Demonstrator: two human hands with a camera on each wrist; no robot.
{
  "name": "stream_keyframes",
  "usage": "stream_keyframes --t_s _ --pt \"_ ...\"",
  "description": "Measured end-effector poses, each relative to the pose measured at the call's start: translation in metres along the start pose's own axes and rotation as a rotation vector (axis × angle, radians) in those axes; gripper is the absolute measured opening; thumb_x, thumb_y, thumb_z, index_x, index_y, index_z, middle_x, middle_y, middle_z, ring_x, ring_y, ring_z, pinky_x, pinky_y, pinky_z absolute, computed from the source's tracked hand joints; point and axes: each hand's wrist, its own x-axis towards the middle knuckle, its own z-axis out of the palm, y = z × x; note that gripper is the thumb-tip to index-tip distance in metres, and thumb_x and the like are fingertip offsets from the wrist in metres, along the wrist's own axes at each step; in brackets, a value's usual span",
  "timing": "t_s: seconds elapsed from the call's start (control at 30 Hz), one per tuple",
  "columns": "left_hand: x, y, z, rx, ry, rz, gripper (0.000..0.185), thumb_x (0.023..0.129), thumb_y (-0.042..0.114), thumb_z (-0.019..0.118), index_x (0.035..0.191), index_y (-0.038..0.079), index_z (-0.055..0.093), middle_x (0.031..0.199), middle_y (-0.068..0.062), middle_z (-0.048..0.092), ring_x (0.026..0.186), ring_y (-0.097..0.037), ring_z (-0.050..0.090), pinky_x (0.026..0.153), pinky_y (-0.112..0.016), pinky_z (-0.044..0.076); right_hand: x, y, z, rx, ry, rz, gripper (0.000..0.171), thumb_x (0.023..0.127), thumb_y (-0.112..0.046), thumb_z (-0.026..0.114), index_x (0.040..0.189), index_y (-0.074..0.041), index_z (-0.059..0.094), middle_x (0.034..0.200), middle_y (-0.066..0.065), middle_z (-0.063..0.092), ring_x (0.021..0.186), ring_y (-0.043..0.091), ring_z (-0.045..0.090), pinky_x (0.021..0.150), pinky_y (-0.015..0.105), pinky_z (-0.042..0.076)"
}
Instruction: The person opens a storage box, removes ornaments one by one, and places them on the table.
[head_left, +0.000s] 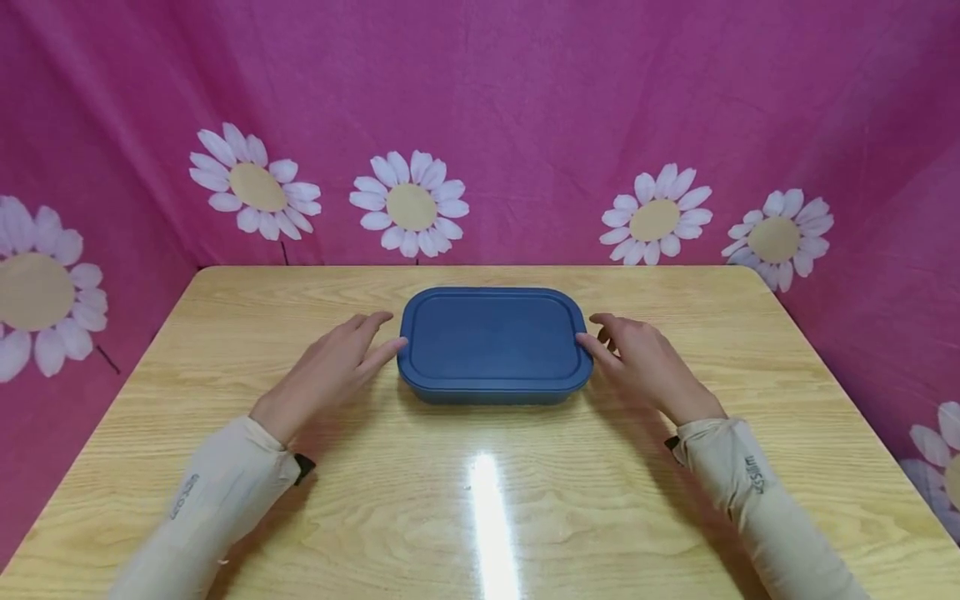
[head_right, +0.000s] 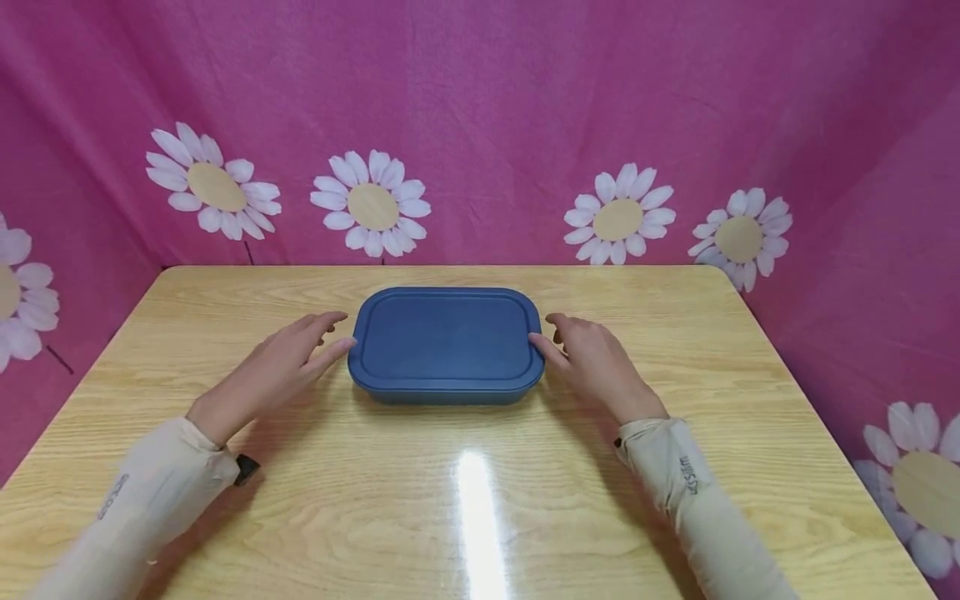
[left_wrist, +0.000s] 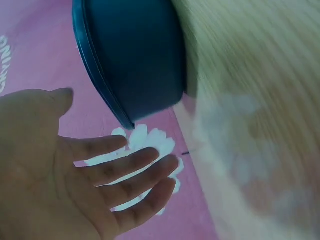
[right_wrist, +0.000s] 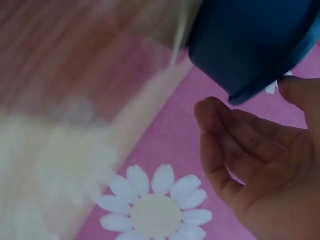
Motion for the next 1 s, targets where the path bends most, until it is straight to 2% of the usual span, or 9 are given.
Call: stream_keyframes --t_s 0.17,0.23,0.33,0.4,0.57,0.63,0.7,0.83,1.0 --pt "0.009 0.005 0.009 -0.104 -0.046 0.008 0.066 0.102 0.051 0.048 0.146 0.002 0.044 0.134 -0.018 0.058 0.112 -0.031 0.063 0.097 -0.052 0.050 -0.001 0.002 0.006 0.068 -0.037 0.027 0.045 0.105 -0.037 0.049 0.129 -0.001 0.062 0.091 0.007 0.069 0.077 0.019 0.061 0.072 0.037 0.052" --pt "0.011 0.006 0.012 -0.144 -0.049 0.034 0.060 0.104 0.045 0.048 0.143 -0.001 0.046 0.126 -0.018 0.062 0.103 -0.028 0.066 0.090 -0.046 0.054 -0.002 0.002 0.009 0.089 -0.035 0.015 0.043 0.106 -0.035 0.048 0.127 -0.001 0.062 0.090 0.006 0.069 0.076 0.018 0.061 0.072 0.036 0.052" --pt "0.011 0.005 0.016 -0.207 -0.043 0.062 0.053 0.107 0.036 0.046 0.141 -0.004 0.045 0.115 -0.017 0.066 0.096 -0.024 0.066 0.085 -0.041 0.056 -0.001 -0.001 0.012 0.101 -0.021 -0.004 0.041 0.107 -0.033 0.047 0.126 0.000 0.062 0.081 0.005 0.068 0.072 0.017 0.061 0.072 0.037 0.052" --pt "0.011 0.005 0.019 -0.230 -0.041 0.063 0.053 0.108 0.033 0.043 0.143 -0.007 0.042 0.115 -0.018 0.065 0.100 -0.025 0.065 0.088 -0.042 0.055 0.000 -0.003 0.014 0.133 -0.025 0.015 0.042 0.107 -0.032 0.046 0.128 0.001 0.061 0.082 0.005 0.069 0.072 0.017 0.062 0.072 0.037 0.052" --pt "0.010 0.006 0.024 -0.265 -0.017 0.047 0.056 0.109 0.034 0.036 0.147 -0.007 0.035 0.132 -0.020 0.059 0.121 -0.026 0.058 0.102 -0.046 0.048 0.003 -0.004 0.016 0.238 -0.030 0.083 0.046 0.108 -0.033 0.044 0.135 0.002 0.056 0.086 0.008 0.071 0.076 0.024 0.066 0.073 0.037 0.053" --pt "0.009 0.006 0.025 -0.274 -0.011 0.046 0.056 0.109 0.034 0.036 0.147 -0.006 0.035 0.129 -0.019 0.060 0.121 -0.024 0.058 0.102 -0.045 0.048 0.004 -0.003 0.017 0.249 -0.021 0.076 0.046 0.107 -0.034 0.044 0.134 0.000 0.057 0.080 0.007 0.069 0.073 0.025 0.065 0.071 0.036 0.052" --pt "0.009 0.005 0.024 -0.271 -0.017 0.038 0.056 0.109 0.035 0.035 0.147 -0.006 0.035 0.110 -0.016 0.065 0.109 -0.022 0.061 0.099 -0.044 0.049 0.005 -0.003 0.017 0.250 -0.019 0.062 0.045 0.107 -0.035 0.045 0.134 -0.001 0.058 0.075 0.007 0.067 0.069 0.023 0.063 0.068 0.034 0.050" --pt "0.008 0.006 0.022 -0.293 -0.055 0.022 0.055 0.109 0.038 0.035 0.147 -0.002 0.034 0.081 -0.010 0.061 0.084 -0.021 0.062 0.088 -0.039 0.050 0.004 -0.003 0.016 0.242 -0.024 0.061 0.044 0.106 -0.037 0.047 0.132 -0.003 0.059 0.070 0.010 0.064 0.062 0.019 0.057 0.060 0.030 0.046" --pt "0.007 0.008 0.020 -0.285 -0.066 0.009 0.053 0.109 0.035 0.039 0.146 -0.001 0.037 0.081 -0.009 0.063 0.072 -0.018 0.060 0.075 -0.033 0.050 0.003 -0.004 0.015 0.261 -0.035 0.062 0.045 0.105 -0.036 0.050 0.132 -0.001 0.059 0.069 0.010 0.063 0.061 0.018 0.056 0.055 0.028 0.044"
